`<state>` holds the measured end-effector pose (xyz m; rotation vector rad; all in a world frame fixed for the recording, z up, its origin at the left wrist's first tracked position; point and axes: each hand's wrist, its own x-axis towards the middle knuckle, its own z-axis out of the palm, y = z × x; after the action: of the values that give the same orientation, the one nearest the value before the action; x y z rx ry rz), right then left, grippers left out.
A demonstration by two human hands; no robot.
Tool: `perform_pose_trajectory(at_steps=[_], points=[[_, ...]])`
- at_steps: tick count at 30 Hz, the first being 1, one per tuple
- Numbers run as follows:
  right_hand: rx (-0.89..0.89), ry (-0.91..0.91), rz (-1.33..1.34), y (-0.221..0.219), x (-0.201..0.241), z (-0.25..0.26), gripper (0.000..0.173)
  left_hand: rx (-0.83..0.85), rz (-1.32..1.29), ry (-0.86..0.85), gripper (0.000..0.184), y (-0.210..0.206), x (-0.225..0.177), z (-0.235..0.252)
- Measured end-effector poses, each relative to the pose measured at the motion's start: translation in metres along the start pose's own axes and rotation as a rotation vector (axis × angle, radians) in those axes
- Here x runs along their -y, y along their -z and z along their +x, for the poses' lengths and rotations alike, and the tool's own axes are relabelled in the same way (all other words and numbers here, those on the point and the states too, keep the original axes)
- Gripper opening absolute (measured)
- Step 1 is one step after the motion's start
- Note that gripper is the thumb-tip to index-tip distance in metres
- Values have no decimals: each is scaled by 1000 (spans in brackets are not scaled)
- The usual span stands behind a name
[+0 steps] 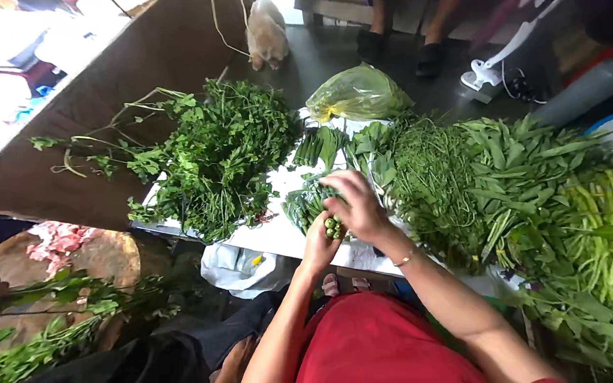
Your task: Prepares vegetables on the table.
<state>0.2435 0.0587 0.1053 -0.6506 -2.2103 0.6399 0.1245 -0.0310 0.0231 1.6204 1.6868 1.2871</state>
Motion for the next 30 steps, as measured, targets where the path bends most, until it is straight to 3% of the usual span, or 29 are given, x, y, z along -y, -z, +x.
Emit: perform_pose_trajectory(at_steps=[3,6,8,10,13,16,20,23,30], points=[[194,-32,11,-17,-13,-5,47,82,12,46,27,-5,2,-4],[54,-222,162,27,-61,-19,38,31,-86,93,31,11,12,0],[30,-400,109,67,-86,-48,33,-11,-144,119,31,28,17,-3],[168,-574,-6,85,-99,-83,23,-67,-183,99,29,40,24,-4],[504,-815,-173,74,-104,-124,19,-106,-217,71,26,48,31,-3],[575,-965,-295,50,-109,-153,24,-125,-339,72,27,42,32,2],[510,-1051,-368,29,-115,-165,33,-133,-485,125,29,30,23,9],[540,-1080,-410,22,-117,-168,29,-142,-558,165,26,25,19,16],[420,-1060,-377,31,-106,-174,30,-132,-756,237,18,23,24,24]])
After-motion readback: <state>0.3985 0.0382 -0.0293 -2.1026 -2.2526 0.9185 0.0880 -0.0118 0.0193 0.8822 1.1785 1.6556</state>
